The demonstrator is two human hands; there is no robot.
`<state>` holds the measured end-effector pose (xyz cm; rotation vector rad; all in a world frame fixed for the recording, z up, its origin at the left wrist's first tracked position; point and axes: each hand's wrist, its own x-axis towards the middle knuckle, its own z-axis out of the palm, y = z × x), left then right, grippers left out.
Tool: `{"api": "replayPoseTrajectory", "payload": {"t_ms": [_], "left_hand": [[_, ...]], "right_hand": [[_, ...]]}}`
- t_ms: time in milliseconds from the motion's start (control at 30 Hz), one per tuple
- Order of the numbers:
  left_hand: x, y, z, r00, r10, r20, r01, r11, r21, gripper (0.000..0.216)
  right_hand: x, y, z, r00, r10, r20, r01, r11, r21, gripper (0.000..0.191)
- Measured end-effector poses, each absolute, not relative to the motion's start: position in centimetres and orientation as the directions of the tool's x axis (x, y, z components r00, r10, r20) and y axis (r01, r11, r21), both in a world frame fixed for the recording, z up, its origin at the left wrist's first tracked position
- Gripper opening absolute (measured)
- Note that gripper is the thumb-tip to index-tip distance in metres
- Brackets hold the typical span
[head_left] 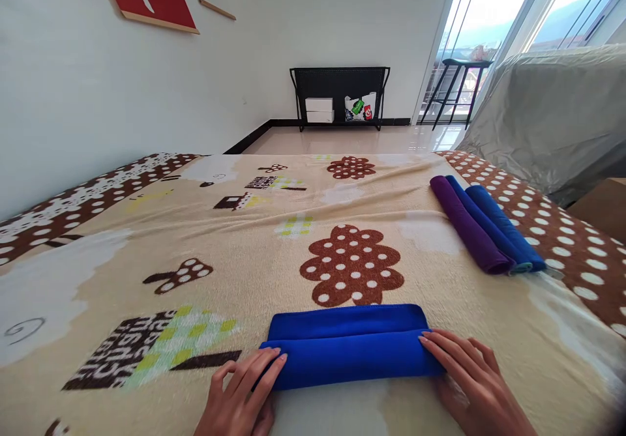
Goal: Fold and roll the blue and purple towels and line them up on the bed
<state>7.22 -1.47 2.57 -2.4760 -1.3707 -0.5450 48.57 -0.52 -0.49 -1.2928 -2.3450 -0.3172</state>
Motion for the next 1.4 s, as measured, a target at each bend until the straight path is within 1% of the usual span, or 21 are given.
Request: {"api": "replayPoseTrajectory", "payload": {"t_ms": [100, 167, 233, 300, 333, 367, 433, 500, 600, 700, 800, 900, 1067, 1167, 1300, 1400], "left_hand": [[6.9, 0.0, 2.7, 0.485, 0.752, 0.447, 0.849, -0.527, -0.035, 0.050], [6.9, 1.3, 3.3, 0.484, 0.768, 0.419, 0.854, -0.519, -0.035, 0.048], [7.8, 2.6, 4.2, 0.472, 0.799, 0.373, 0.873, -0.484, -0.067, 0.046], [9.7, 3.7, 4.9, 0.441, 0.836, 0.327, 0.897, -0.423, -0.127, 0.045], [11.0, 4.2, 5.1, 0.437, 0.845, 0.310, 0.900, -0.411, -0.148, 0.047], [12.4, 4.7, 5.2, 0.451, 0.843, 0.292, 0.892, -0.423, -0.158, 0.050], [15.3, 5.4, 5.0, 0.524, 0.812, 0.257, 0.851, -0.505, -0.142, 0.055], [17.1, 6.0, 4.3, 0.580, 0.775, 0.251, 0.813, -0.570, -0.117, 0.057], [16.8, 6.5, 3.0, 0.585, 0.765, 0.270, 0.810, -0.569, -0.141, 0.057], [13.3, 6.6, 1.8, 0.561, 0.766, 0.314, 0.827, -0.536, -0.171, 0.057], [9.2, 6.7, 1.0, 0.497, 0.795, 0.348, 0.866, -0.478, -0.145, 0.056], [6.4, 6.8, 0.7, 0.472, 0.811, 0.344, 0.878, -0.467, -0.103, 0.057], [5.4, 6.6, 1.1, 0.474, 0.843, 0.256, 0.877, -0.477, -0.051, 0.061], [5.4, 6.4, 1.2, 0.468, 0.857, 0.217, 0.879, -0.476, -0.016, 0.065], [5.3, 6.9, 0.7, 0.449, 0.854, 0.265, 0.885, -0.465, 0.001, 0.063], [5.2, 7.7, 0.5, 0.454, 0.842, 0.292, 0.880, -0.476, 0.003, 0.066]], "right_hand": [[48.3, 0.8, -0.2, -0.435, 0.772, 0.463, 0.855, 0.516, -0.058, 0.050], [47.8, 1.8, 0.6, -0.406, 0.811, 0.421, 0.868, 0.486, -0.100, 0.047], [46.8, 2.9, 1.7, -0.366, 0.844, 0.393, 0.890, 0.441, -0.118, 0.044], [44.9, 3.9, 2.6, -0.345, 0.849, 0.400, 0.903, 0.416, -0.105, 0.045], [43.7, 4.4, 2.9, -0.366, 0.839, 0.403, 0.896, 0.435, -0.090, 0.048], [42.4, 4.8, 3.2, -0.409, 0.822, 0.397, 0.878, 0.473, -0.074, 0.051], [39.9, 5.7, 3.2, -0.514, 0.778, 0.362, 0.822, 0.567, -0.051, 0.056], [38.3, 6.4, 2.8, -0.570, 0.749, 0.338, 0.786, 0.616, -0.040, 0.056], [38.6, 7.1, 1.6, -0.578, 0.739, 0.347, 0.786, 0.618, -0.008, 0.056], [41.6, 7.3, 0.4, -0.574, 0.738, 0.357, 0.798, 0.602, 0.038, 0.060], [45.1, 7.2, -0.5, -0.559, 0.748, 0.357, 0.811, 0.584, 0.046, 0.063], [47.6, 7.2, -0.7, -0.564, 0.759, 0.325, 0.806, 0.591, 0.020, 0.064], [49.1, 7.1, -0.3, -0.576, 0.780, 0.245, 0.796, 0.603, -0.048, 0.072], [49.1, 7.1, -0.3, -0.562, 0.785, 0.261, 0.801, 0.595, -0.066, 0.069], [48.9, 7.5, -0.6, -0.533, 0.794, 0.291, 0.816, 0.574, -0.073, 0.066], [48.7, 7.9, -0.6, -0.521, 0.799, 0.300, 0.819, 0.567, -0.088, 0.066]]}}
